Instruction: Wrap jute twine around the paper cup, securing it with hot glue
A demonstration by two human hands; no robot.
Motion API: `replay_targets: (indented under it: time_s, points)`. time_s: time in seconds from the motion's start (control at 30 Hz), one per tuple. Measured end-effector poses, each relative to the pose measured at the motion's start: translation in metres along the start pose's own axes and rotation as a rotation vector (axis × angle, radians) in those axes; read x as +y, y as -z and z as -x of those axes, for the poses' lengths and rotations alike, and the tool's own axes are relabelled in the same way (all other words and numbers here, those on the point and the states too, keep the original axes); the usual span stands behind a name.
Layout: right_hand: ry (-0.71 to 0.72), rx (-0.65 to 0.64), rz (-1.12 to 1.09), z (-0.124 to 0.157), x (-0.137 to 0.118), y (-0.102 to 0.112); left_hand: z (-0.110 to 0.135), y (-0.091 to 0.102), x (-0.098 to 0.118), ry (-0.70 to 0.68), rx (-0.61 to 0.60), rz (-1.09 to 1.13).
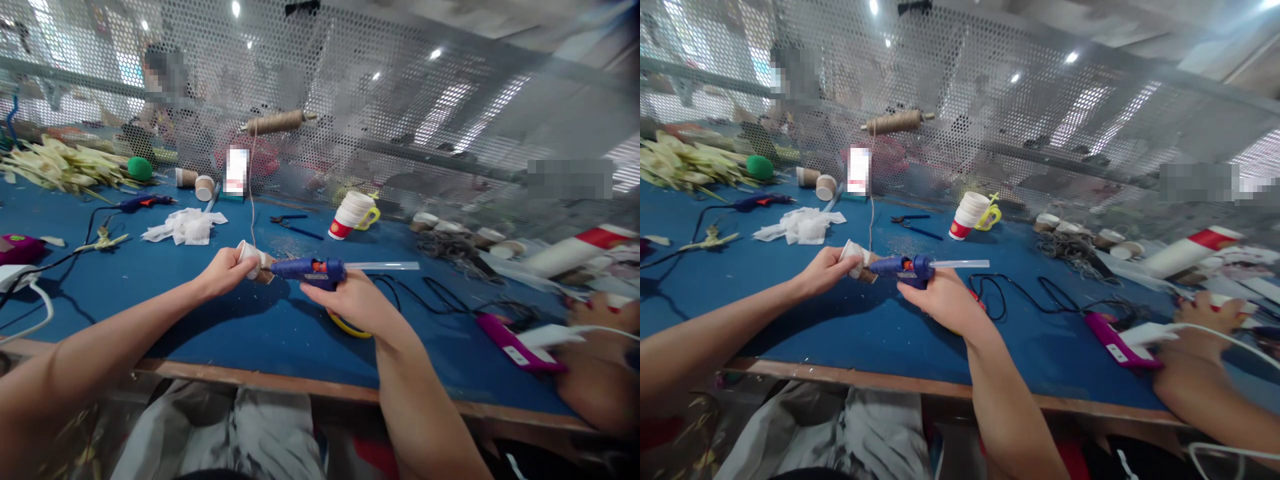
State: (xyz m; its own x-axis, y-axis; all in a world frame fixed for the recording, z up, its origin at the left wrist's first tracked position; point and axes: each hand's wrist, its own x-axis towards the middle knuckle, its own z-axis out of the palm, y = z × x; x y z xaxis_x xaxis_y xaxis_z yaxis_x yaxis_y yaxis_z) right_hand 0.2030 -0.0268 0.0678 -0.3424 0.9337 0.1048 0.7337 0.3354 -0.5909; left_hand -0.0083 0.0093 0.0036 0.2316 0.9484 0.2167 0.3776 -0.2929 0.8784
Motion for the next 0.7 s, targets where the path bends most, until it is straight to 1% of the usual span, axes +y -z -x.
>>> replay_targets:
  time_s: [0.17, 0.3, 0.53, 0.7]
  points:
    - [-0.010, 0.035, -0.016, -0.0010, 0.0008, 0.0018, 0.0008, 0.0000, 0.0002, -0.011, -0.006, -0.001]
    - [-0.047, 0.067, -0.060, -0.0018, -0.0007, 0.0039, 0.0032, 0.0002, 0.0007, -0.080, -0.031, 0.001]
    - [-0.064, 0.082, -0.093, -0.0037, 0.0011, 0.0036, 0.0047, 0.0004, 0.0003, -0.183, -0.024, -0.082]
    - [-0.055, 0.089, -0.089, -0.0049, 0.0050, 0.0028, 0.0043, 0.0003, -0.0010, -0.196, -0.024, -0.099]
